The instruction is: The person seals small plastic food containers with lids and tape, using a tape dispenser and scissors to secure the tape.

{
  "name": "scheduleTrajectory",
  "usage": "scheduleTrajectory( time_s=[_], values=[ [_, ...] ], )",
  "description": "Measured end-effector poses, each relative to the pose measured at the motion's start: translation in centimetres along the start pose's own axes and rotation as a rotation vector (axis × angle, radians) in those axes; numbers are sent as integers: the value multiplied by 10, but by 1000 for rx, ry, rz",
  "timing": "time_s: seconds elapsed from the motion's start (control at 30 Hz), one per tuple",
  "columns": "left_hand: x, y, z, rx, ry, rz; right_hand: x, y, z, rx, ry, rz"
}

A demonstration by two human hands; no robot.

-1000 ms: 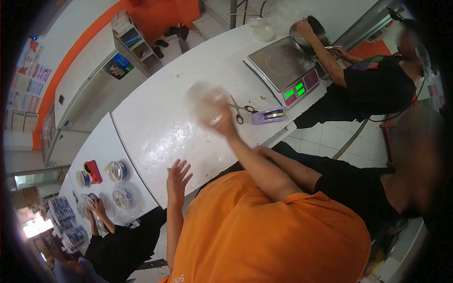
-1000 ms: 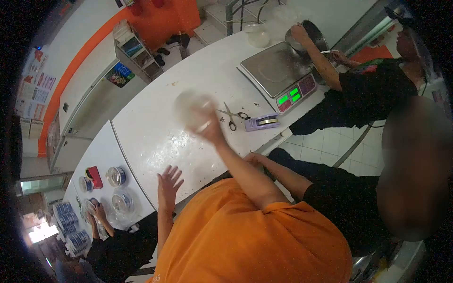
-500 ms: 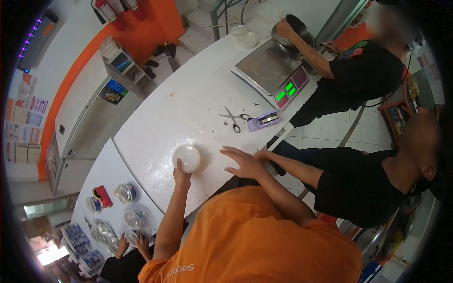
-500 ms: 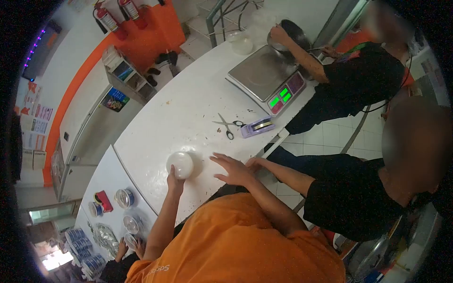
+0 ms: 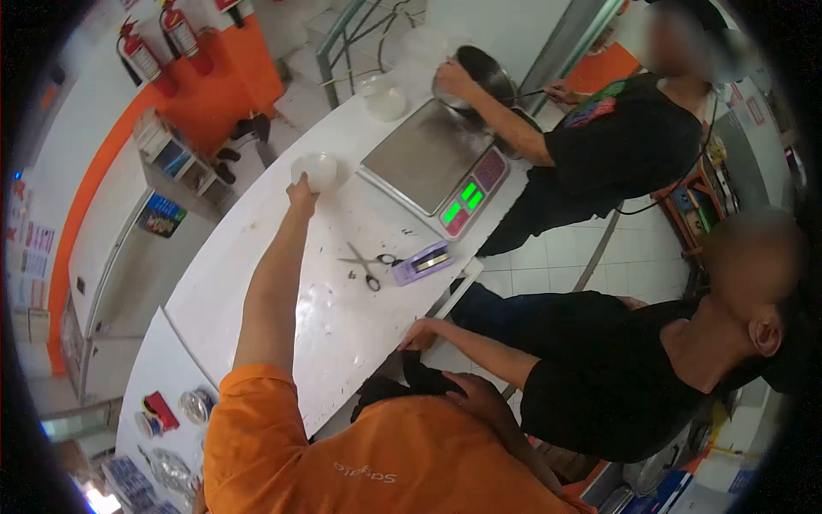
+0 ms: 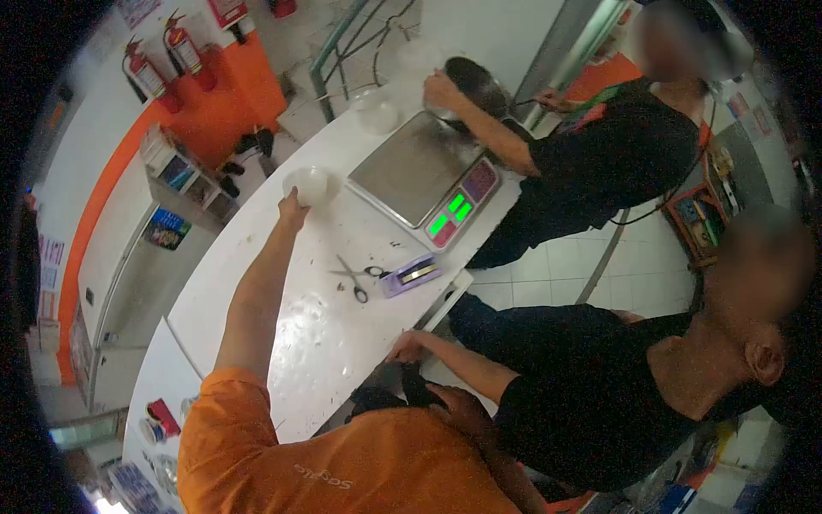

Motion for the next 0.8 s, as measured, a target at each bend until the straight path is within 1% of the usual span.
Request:
scheduleTrajectory(
  time_s=[0.07,0.1,0.13,0.23,0.27,0.3,0.37,0.43,0.47,0.5,0.53,0.57,0.6,0.63,0.67,0.7,0.73,0.8],
  values=[
    [-47,-9,25,-127,90,207,9,-1,-27,5,-60,26],
    [-58,-14,36,-197,135,305,13,-4,-39,-9,-69,-48],
    [-41,-22,35,-297,178,225,20,-9,-48,-27,-80,-118],
    [28,-21,19,-389,89,259,23,-45,-94,-149,-70,-318],
    [49,-20,14,-534,-7,279,25,-57,-106,-202,-60,-390],
    [70,-14,12,-675,-107,300,31,-60,-109,-182,-38,-407],
    [116,18,19,-743,-678,378,34,-57,-106,-139,6,-442],
    [220,37,-4,-698,-556,437,39,-68,-94,-105,-59,-403],
    [259,56,-6,-762,-574,514,39,-70,-87,-87,-92,-390],
    [307,75,-5,-754,-559,495,40,-68,-72,-101,-110,-343],
    [358,90,-11,-763,-588,569,46,-64,-50,-122,-144,-305],
    [395,111,-3,-743,-476,624,53,-62,-34,-147,-194,-281],
    [428,134,12,-690,-431,691,57,-62,-21,-172,-196,-223],
    [458,156,29,-666,-367,728,63,-70,-9,-206,-204,-174],
    [486,176,39,-697,-268,816,66,-87,-6,-223,-189,-163],
    [509,198,61,-529,-71,849,66,-104,-7,-239,-166,-153],
    [533,207,61,-565,-109,1042,68,-118,-7,-288,-135,-175],
    [594,203,47,-502,30,1152,71,-141,-5,-358,-32,-167]
  ],
)
Point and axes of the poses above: each hand's wrist, its own x-axis away from the middle knuckle, its own y-axis out of the back of the hand, z = x × y, the point moved 3 cm from there along -x, towards the middle knuckle, and after that the axes turned 8 degrees about -y, right-handed, at the moved point
